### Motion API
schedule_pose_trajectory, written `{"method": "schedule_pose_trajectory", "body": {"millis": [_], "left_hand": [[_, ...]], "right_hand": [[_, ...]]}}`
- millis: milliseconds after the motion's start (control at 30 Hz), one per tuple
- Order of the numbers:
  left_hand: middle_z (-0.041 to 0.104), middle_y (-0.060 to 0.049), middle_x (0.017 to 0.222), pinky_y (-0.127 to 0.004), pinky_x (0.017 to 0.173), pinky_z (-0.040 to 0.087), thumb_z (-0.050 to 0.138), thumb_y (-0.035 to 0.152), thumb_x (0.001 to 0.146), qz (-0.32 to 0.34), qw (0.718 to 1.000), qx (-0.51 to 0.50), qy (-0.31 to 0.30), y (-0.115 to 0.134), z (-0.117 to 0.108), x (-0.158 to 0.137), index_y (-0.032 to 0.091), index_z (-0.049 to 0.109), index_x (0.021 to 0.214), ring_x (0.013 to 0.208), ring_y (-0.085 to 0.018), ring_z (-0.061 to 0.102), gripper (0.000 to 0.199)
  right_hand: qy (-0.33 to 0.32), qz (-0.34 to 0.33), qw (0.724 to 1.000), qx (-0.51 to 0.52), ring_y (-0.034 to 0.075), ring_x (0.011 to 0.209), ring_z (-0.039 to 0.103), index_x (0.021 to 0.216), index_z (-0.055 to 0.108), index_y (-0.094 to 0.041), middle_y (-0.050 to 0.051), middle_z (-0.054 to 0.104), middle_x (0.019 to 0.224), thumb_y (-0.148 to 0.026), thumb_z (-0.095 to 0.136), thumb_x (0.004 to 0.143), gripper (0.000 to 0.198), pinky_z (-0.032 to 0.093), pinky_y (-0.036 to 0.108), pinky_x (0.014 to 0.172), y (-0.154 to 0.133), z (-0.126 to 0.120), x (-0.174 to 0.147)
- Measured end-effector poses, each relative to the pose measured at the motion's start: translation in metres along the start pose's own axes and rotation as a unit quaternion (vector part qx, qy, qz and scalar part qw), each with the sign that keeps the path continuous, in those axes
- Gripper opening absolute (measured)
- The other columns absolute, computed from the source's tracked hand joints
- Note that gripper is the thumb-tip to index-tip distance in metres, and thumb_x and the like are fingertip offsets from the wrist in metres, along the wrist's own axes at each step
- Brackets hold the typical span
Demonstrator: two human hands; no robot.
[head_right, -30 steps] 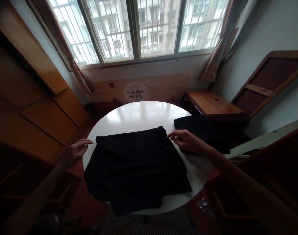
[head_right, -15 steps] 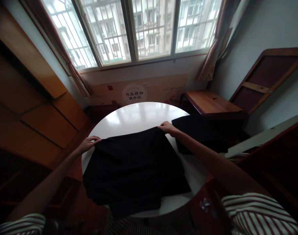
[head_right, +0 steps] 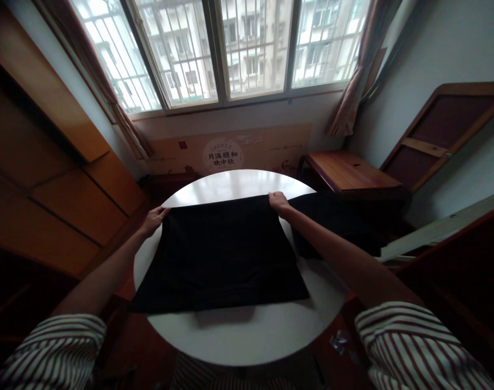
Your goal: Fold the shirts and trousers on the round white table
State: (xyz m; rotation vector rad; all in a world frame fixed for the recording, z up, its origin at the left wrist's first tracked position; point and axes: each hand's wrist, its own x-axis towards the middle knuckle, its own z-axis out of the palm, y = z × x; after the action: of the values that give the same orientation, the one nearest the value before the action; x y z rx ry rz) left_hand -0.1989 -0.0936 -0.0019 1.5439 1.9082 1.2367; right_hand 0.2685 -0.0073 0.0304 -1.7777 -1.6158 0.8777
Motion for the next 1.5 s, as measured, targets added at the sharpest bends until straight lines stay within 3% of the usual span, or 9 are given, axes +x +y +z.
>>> {"method": "schedule_pose_trajectory", "body": {"millis": [267,467,600,767,900,1000,1200,1367,1500], "left_hand": [[0.07,-0.015,0.091,-0.034,0.086,0.047,0.068,0.038,0.076,0.007,0.99,0.125,0.068,0.03,0.028,0.013,0.015,0.069,0.085,0.094,-0.03,0.066,0.025],[0.07,-0.013,0.078,-0.033,0.07,0.043,0.052,0.07,0.08,-0.063,0.94,0.319,-0.106,0.025,0.012,-0.076,0.018,0.069,0.076,0.083,-0.032,0.067,0.055],[0.065,-0.007,0.065,-0.029,0.061,0.04,0.056,0.07,0.076,-0.051,0.953,0.263,-0.142,0.025,0.005,-0.11,0.018,0.062,0.063,0.07,-0.025,0.064,0.054],[0.058,0.0,0.056,-0.025,0.048,0.04,0.061,0.065,0.077,-0.112,0.988,0.055,-0.091,0.039,0.002,-0.123,0.017,0.06,0.072,0.056,-0.018,0.058,0.049],[0.055,0.003,0.052,-0.022,0.042,0.037,0.07,0.065,0.071,-0.185,0.978,-0.036,-0.094,0.04,-0.002,-0.132,0.015,0.061,0.079,0.046,-0.013,0.051,0.051],[0.054,0.003,0.052,-0.021,0.042,0.035,0.074,0.069,0.061,-0.216,0.969,-0.03,-0.114,0.031,-0.006,-0.135,0.014,0.063,0.075,0.045,-0.012,0.049,0.058],[0.057,0.0,0.055,-0.022,0.046,0.038,0.075,0.072,0.053,-0.182,0.973,0.042,-0.134,0.015,-0.009,-0.111,0.012,0.069,0.071,0.052,-0.014,0.052,0.063],[0.061,-0.002,0.056,-0.023,0.051,0.042,0.075,0.062,0.064,-0.166,0.983,0.042,-0.071,0.033,0.01,-0.063,0.011,0.07,0.073,0.058,-0.017,0.059,0.052],[0.066,-0.006,0.064,-0.025,0.059,0.047,0.077,0.05,0.071,-0.172,0.984,0.039,-0.024,0.052,0.032,-0.034,0.009,0.07,0.078,0.071,-0.022,0.066,0.042]], "right_hand": [[-0.029,-0.075,0.986,-0.144,0.033,0.11,0.061,0.089,0.065,-0.014,0.018,0.069,0.101,-0.034,0.075,0.08,0.024,0.045,0.032,0.089,-0.01,-0.01,-0.021],[-0.117,-0.135,0.915,-0.363,0.036,0.113,0.061,0.124,0.057,-0.006,0.025,0.065,0.118,-0.039,0.056,0.092,0.045,0.045,0.039,0.092,0.022,-0.028,-0.106],[-0.144,-0.126,0.913,-0.36,0.034,0.116,0.061,0.138,0.046,-0.005,0.025,0.064,0.123,-0.026,0.053,0.093,0.05,0.044,0.039,0.095,0.032,-0.025,-0.126],[-0.083,-0.139,0.965,-0.206,0.024,0.088,0.07,0.138,0.045,-0.013,0.015,0.07,0.103,-0.012,0.041,0.093,0.045,0.05,0.031,0.079,0.035,-0.024,-0.131],[-0.08,-0.059,0.991,-0.092,0.015,0.054,0.064,0.139,0.038,-0.016,0.007,0.068,0.084,-0.011,0.033,0.096,0.044,0.048,0.023,0.053,0.039,-0.027,-0.14],[-0.096,-0.041,0.983,-0.151,0.013,0.053,0.063,0.131,0.045,-0.015,0.01,0.068,0.095,-0.006,0.036,0.093,0.04,0.049,0.023,0.053,0.043,-0.021,-0.149],[0.051,-0.187,0.908,-0.371,0.03,0.093,0.065,0.114,0.061,-0.01,0.022,0.063,0.105,-0.013,0.042,0.097,0.026,0.051,0.038,0.076,0.019,0.013,-0.189],[-0.135,-0.507,0.807,-0.27,0.028,0.104,0.059,0.123,0.059,-0.015,0.015,0.062,0.115,-0.049,0.063,0.089,0.049,0.048,0.041,0.089,-0.015,0.068,-0.231],[-0.152,-0.601,0.721,-0.311,0.029,0.105,0.057,0.131,0.054,-0.014,0.015,0.062,0.115,-0.034,0.063,0.091,0.046,0.047,0.042,0.087,-0.021,0.106,-0.242]]}}
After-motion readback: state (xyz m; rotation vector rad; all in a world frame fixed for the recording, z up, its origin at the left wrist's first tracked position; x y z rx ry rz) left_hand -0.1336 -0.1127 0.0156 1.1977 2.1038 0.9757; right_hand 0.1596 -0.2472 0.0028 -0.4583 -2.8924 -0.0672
